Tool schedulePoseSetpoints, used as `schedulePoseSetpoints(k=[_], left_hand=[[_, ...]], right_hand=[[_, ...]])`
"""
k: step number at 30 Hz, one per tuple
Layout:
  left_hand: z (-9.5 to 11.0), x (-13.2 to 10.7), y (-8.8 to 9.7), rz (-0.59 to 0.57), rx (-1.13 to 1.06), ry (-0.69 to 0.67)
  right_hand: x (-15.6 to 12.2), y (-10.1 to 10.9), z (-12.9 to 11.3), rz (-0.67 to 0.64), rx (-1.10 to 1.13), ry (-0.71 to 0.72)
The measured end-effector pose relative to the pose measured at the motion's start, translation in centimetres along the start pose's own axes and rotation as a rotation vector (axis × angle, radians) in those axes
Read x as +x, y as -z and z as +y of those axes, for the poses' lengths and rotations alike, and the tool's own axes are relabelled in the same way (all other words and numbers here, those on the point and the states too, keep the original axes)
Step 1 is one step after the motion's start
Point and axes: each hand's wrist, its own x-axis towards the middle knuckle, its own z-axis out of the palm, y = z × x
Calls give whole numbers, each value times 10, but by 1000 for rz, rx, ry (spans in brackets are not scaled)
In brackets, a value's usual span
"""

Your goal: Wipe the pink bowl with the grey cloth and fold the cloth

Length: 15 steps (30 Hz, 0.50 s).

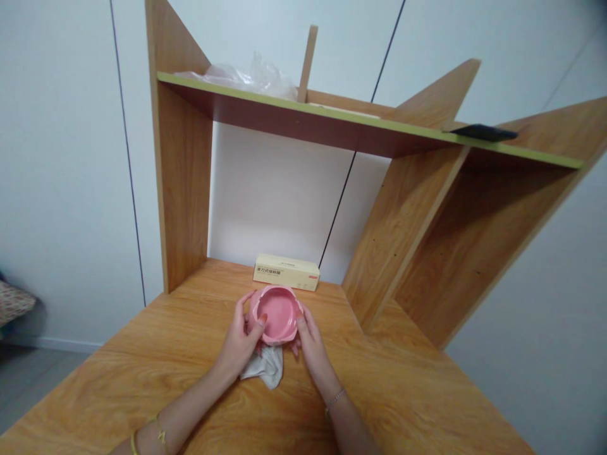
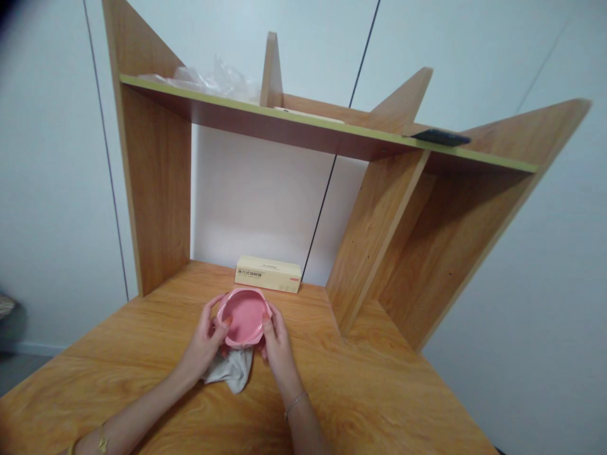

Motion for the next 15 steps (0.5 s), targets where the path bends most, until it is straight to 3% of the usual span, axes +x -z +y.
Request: schedulePoseSetpoints(k=[4, 8, 15], left_hand=[[-1, -2, 0, -70, 44, -3], [4, 0, 3, -143, 179, -53], [8, 5, 16, -71, 457, -287]], right_hand=[[-3, -4, -3, -32, 79, -32], [2, 3, 0, 129, 60, -73], [17, 49, 5, 438, -203, -127]])
